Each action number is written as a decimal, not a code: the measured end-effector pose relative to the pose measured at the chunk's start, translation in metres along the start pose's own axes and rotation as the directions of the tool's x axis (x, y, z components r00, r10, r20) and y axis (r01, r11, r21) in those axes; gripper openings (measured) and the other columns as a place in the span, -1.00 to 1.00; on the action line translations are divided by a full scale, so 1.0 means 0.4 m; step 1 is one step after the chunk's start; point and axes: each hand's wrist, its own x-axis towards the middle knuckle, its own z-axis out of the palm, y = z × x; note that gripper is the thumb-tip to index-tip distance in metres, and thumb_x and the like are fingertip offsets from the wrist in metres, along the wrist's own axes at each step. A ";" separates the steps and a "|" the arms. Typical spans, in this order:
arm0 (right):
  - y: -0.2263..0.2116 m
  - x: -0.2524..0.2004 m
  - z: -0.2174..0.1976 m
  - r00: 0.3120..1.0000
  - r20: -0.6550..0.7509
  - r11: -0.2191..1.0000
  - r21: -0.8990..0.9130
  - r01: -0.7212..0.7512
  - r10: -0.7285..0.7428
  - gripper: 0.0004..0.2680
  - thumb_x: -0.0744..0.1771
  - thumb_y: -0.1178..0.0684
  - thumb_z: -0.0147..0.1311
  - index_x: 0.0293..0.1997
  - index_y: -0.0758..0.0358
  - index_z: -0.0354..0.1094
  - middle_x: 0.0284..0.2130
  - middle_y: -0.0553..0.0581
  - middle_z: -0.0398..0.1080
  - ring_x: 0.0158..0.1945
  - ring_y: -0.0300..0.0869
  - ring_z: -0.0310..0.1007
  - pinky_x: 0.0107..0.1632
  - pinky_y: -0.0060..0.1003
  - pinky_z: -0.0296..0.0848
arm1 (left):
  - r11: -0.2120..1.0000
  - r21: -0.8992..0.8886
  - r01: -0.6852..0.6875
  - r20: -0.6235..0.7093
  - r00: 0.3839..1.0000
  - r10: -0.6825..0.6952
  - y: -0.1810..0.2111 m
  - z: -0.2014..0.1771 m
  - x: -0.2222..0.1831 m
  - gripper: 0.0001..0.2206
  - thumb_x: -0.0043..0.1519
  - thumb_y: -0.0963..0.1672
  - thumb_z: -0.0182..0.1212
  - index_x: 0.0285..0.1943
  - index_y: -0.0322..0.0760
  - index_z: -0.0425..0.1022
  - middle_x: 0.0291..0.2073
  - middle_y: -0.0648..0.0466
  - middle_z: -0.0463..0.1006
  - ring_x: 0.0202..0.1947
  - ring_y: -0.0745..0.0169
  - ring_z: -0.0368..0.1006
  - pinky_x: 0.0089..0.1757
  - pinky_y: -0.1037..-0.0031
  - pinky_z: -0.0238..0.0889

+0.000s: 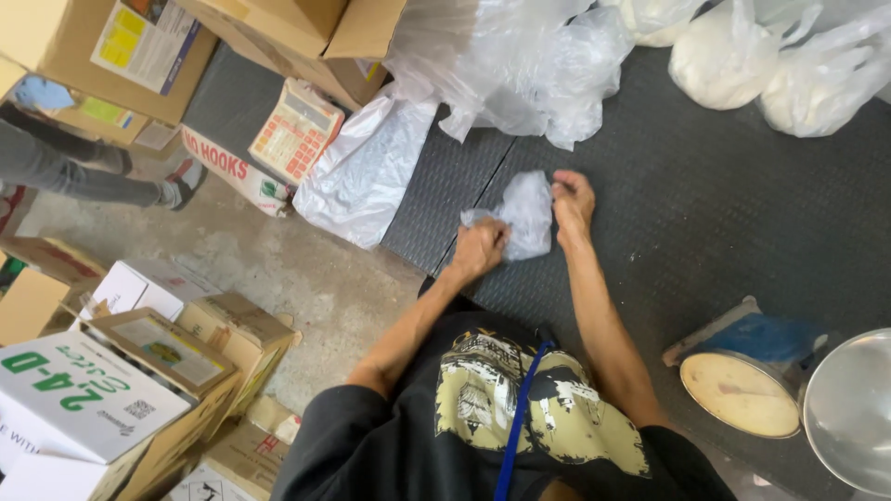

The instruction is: Scooping white powder from a large bag into smaller plastic bags and weighing them on a scale.

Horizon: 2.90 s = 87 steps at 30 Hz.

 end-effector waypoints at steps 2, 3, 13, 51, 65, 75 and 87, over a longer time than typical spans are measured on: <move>-0.111 0.021 0.000 0.994 -0.066 0.994 -0.063 0.087 -0.091 -0.76 0.30 0.16 0.17 0.08 0.18 0.45 0.08 0.21 0.38 0.06 -0.05 0.43 0.13 -0.22 0.44 | 0.986 -0.143 0.091 0.034 0.996 -0.087 0.001 0.005 -0.011 -0.85 0.23 -0.10 0.20 -0.15 -0.21 0.61 -0.21 -0.08 0.61 -0.20 -0.13 0.52 -0.14 -0.04 0.27; -0.167 0.033 -0.001 0.977 -0.118 0.977 -0.134 0.164 -0.180 -0.72 0.29 0.13 0.23 0.12 0.17 0.43 0.21 0.29 0.26 0.16 0.07 0.36 0.22 -0.16 0.41 | 0.941 -0.278 0.192 0.081 0.981 -0.176 0.001 0.009 -0.015 -0.85 0.22 -0.12 0.20 -0.12 -0.23 0.60 -0.17 -0.09 0.60 -0.22 -0.15 0.53 -0.17 0.11 0.37; -0.341 0.194 0.073 0.984 0.148 0.753 -0.635 0.173 -0.101 -0.41 0.25 -0.04 0.32 0.43 0.11 0.08 0.49 0.18 -0.19 0.49 0.20 -0.32 0.29 0.46 -0.11 | 0.935 -0.301 0.186 -0.455 0.834 -0.312 0.003 -0.213 0.065 -0.85 0.21 -0.27 0.14 -0.11 -0.28 0.58 -0.22 -0.09 0.53 -0.24 -0.12 0.53 -0.19 0.17 0.36; 0.168 -0.285 -0.457 0.860 -0.176 0.591 0.789 -0.168 0.479 -0.72 0.32 0.30 -0.34 -0.18 0.12 0.41 -0.26 0.15 0.52 -0.31 -0.07 0.55 -0.41 -0.17 0.45 | -0.113 -0.933 0.341 0.342 0.741 -0.578 -0.025 0.135 -0.024 -0.72 0.22 -0.25 0.08 0.09 -0.17 0.46 -0.10 0.02 0.59 -0.16 0.12 0.52 -0.24 0.29 0.45; -0.055 -0.390 -0.319 0.965 0.043 0.863 0.439 -0.251 0.259 -0.74 0.38 0.19 -0.14 0.18 0.08 0.34 0.02 0.10 0.45 0.05 -0.05 0.52 -0.04 0.06 0.64 | 0.440 -0.886 0.142 0.030 0.967 -0.252 -0.045 0.244 -0.054 -0.63 0.11 -0.32 0.33 0.11 -0.34 0.50 -0.05 0.09 0.57 -0.03 0.24 0.47 0.05 0.45 0.36; 0.077 -0.368 -0.224 0.956 0.290 0.940 0.335 -0.061 -0.042 -0.67 0.24 0.39 0.12 0.09 0.25 0.34 -0.09 0.12 0.44 0.00 -0.15 0.47 0.06 -0.21 0.51 | 0.742 -0.669 0.041 0.246 0.954 0.169 0.069 0.168 -0.087 -0.37 -0.13 -0.30 0.52 0.20 -0.34 0.47 0.14 -0.08 0.38 0.19 -0.01 0.28 0.17 0.30 0.19; 0.092 -0.288 -0.259 0.999 0.033 0.961 0.276 0.007 -0.017 -0.75 0.24 0.40 0.01 -0.06 0.29 0.43 -0.23 0.13 0.43 -0.22 -0.20 0.43 -0.21 -0.30 0.44 | 0.571 -0.816 0.092 0.070 0.996 -0.061 0.056 0.043 -0.042 -0.47 0.03 -0.26 0.38 0.24 -0.23 0.42 0.09 -0.02 0.49 0.15 0.01 0.39 0.15 0.27 0.31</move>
